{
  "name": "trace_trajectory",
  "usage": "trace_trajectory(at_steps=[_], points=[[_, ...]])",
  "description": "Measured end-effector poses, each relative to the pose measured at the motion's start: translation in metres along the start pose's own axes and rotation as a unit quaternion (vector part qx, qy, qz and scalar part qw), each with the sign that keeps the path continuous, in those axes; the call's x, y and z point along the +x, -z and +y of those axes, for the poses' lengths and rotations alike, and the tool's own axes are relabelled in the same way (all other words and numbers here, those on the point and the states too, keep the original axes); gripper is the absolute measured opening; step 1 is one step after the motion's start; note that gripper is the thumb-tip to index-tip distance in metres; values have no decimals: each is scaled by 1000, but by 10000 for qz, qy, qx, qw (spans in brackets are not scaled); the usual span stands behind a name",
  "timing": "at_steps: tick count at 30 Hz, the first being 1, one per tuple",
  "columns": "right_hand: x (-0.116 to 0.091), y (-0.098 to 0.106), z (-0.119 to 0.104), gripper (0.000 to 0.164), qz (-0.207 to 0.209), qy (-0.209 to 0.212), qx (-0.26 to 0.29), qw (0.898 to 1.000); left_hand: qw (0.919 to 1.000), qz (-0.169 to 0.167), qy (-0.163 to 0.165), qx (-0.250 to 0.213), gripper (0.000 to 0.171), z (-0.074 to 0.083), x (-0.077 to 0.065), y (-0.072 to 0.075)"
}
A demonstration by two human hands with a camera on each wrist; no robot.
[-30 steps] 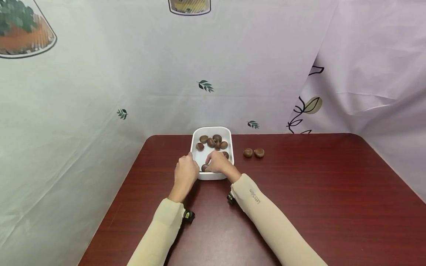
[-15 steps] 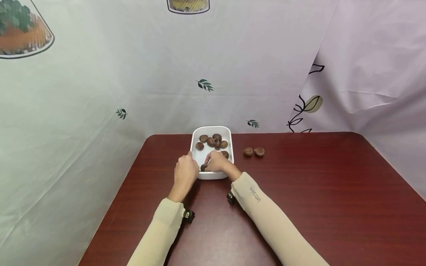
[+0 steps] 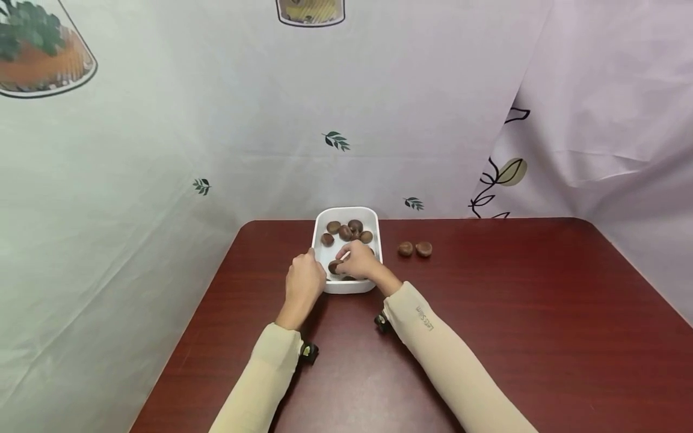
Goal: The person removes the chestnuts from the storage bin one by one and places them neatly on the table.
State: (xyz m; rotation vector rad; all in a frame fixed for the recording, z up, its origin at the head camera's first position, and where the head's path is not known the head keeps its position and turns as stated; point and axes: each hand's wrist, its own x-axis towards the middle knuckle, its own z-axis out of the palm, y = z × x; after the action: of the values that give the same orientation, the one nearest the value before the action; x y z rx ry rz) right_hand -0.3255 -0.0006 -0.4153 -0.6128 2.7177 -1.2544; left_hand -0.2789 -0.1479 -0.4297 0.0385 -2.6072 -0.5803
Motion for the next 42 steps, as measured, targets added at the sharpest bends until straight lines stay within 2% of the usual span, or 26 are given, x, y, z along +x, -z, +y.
trace_trajectory(at_steps=[4, 15, 22, 28, 32, 42], points=[[-5, 13, 2, 23, 45, -95, 698, 9975, 10000, -30, 13, -3, 26, 0, 0, -1], [-21, 61, 23, 27, 307, -204, 1470, 9884, 9999, -98, 79, -25, 27, -1, -1, -1], [-28, 87, 41, 29, 290, -352, 1723, 9840, 9999, -85, 100, -36, 29, -2, -1, 0], [-37, 107, 60, 32, 476, -477, 1770, 9819, 10000, -75, 27, -24, 30, -1, -1, 0], [-41, 119, 74, 32, 616, -673, 1619, 9826, 10000, -43, 15, -27, 29, 0, -1, 1], [-57, 145, 107, 36, 811, -1235, 1705, 9742, 9999, -92, 95, -22, 32, 0, -2, 0]])
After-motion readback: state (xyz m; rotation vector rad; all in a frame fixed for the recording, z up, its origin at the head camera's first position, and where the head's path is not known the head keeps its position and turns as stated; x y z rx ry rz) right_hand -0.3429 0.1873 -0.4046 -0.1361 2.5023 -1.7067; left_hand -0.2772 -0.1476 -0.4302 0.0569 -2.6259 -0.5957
